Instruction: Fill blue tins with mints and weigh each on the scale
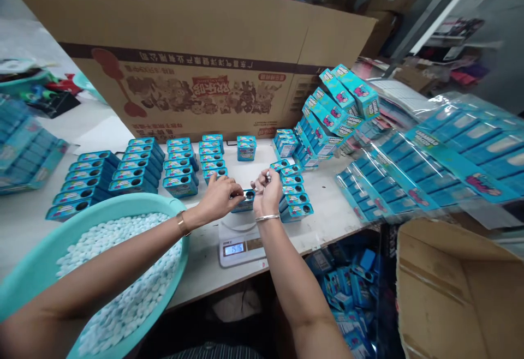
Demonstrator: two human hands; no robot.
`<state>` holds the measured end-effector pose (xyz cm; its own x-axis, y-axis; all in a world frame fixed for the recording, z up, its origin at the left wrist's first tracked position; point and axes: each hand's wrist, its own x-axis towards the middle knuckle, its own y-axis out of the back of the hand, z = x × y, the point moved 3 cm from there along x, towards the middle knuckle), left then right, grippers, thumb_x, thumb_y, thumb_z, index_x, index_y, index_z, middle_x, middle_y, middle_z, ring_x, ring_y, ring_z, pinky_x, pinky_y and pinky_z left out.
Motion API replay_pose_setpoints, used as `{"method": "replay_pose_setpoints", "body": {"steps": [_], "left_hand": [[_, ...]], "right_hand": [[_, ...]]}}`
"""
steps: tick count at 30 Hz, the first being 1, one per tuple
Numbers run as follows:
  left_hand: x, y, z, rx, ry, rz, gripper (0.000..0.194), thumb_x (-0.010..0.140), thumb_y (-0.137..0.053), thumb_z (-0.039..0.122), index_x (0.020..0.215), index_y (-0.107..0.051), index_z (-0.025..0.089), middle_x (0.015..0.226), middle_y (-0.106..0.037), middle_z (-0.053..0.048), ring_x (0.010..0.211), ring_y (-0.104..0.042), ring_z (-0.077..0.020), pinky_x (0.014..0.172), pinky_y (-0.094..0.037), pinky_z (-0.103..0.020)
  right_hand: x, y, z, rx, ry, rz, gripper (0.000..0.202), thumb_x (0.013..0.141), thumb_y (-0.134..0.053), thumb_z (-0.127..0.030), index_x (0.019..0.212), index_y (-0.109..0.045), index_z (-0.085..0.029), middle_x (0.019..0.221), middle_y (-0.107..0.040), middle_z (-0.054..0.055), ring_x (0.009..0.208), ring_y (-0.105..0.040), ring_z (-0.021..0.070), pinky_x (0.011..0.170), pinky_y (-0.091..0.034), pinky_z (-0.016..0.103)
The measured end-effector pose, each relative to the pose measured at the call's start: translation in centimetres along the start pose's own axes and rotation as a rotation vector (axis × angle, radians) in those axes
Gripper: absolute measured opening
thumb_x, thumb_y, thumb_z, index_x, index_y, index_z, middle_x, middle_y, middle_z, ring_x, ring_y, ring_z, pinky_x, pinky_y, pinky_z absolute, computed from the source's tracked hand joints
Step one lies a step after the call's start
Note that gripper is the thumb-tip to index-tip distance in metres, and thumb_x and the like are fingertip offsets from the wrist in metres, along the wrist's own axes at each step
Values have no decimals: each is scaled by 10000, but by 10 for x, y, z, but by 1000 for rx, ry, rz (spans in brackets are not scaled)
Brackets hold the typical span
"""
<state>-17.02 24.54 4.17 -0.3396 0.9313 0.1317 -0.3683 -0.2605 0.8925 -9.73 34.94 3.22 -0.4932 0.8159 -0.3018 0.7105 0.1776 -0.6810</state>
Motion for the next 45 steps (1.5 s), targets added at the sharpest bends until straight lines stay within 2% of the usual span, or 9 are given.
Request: {"method": "replay_pose_setpoints", "body": {"steps": [5,10,17,25,30,36,40,45], "left_hand": [[6,-2,2,-12,-1,25,141,838,-581,246,762,-692,204,804,-680,-59,902,-570,-275,1007,-267,-569],[4,9,-3,-17,42,58,152,848,-556,231,786,-692,203,819,-677,-56,888,-568,-262,937,-338,-491],[-4,16,-17,-69,78,107,150,854,-553,255,819,-691,209,804,-668,-40,886,-587,-249,875,-365,-440],[-13,21,-21,-66,99,93,170,863,-550,291,878,-698,208,856,-681,-43,935,-589,-256,904,-362,-438],[-18,19,-24,-73,111,91,165,869,-548,293,885,-692,214,842,-686,-30,952,-585,-251,922,-350,-431],[-20,18,-27,-77,94,105,167,870,-548,301,880,-691,215,839,-684,-25,921,-598,-245,907,-348,-426],[-20,18,-28,-84,107,103,174,863,-546,307,880,-692,214,847,-684,-27,925,-602,-242,922,-348,-426],[-22,18,-27,-82,109,103,170,859,-550,304,890,-692,215,848,-686,-29,929,-602,-243,926,-353,-425]], "right_hand": [[2,2,3,-26,45,-6,190,798,-528,-293,657,-433,-207,490,-360,-125,334,-252,19,473,-437,171],[-1,3,4,-57,56,5,191,801,-523,-278,643,-442,-207,475,-356,-123,336,-252,25,493,-469,184],[-1,-1,-8,42,0,32,184,821,-455,-217,640,-436,-197,461,-342,-117,333,-249,23,415,-356,148],[-4,-1,-22,128,-104,7,212,839,-406,-206,628,-400,-205,440,-287,-118,319,-226,36,362,-254,158],[-8,-4,-15,53,-91,12,213,841,-423,-202,629,-422,-199,445,-314,-117,320,-221,28,410,-343,161],[-10,-2,-1,-87,12,-40,225,831,-487,-258,621,-432,-200,460,-354,-120,327,-220,21,539,-469,199],[-10,-1,0,-145,73,-58,228,823,-501,-265,616,-428,-202,469,-365,-119,330,-225,20,588,-486,212],[-11,-1,1,-171,65,-34,217,812,-504,-257,616,-428,-203,464,-352,-123,333,-215,22,586,-478,212]]}}
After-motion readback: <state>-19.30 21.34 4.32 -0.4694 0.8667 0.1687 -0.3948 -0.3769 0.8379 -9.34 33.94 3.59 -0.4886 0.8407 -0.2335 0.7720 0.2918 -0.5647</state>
